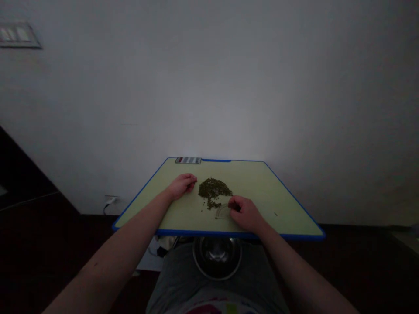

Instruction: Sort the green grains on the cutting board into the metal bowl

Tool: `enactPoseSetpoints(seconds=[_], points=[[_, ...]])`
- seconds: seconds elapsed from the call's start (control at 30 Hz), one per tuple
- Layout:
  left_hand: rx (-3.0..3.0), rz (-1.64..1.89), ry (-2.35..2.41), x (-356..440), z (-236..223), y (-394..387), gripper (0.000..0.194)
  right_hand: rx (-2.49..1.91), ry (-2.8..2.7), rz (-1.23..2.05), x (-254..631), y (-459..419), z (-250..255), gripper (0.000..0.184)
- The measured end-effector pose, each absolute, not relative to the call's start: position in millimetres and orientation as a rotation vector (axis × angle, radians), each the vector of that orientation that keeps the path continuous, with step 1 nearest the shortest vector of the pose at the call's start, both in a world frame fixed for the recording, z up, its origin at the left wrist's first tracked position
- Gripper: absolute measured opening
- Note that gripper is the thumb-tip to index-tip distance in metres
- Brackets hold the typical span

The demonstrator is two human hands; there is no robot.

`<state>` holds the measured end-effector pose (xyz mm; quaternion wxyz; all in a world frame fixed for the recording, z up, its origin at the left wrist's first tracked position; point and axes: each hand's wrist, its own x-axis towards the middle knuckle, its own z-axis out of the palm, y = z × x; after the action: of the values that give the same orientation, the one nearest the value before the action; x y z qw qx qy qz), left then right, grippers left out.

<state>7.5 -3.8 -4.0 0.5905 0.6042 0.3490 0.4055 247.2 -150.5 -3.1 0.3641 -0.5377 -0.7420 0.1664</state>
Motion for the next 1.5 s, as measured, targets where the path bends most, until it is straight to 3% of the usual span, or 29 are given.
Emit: enactPoseSetpoints(seconds=[1.5], points=[[1.391, 0.935, 0.803, 8.2, -1.9, -4.0, 0.018, -1.185, -2.067, 0.633, 251.2, -157.7, -2.3, 0.016]])
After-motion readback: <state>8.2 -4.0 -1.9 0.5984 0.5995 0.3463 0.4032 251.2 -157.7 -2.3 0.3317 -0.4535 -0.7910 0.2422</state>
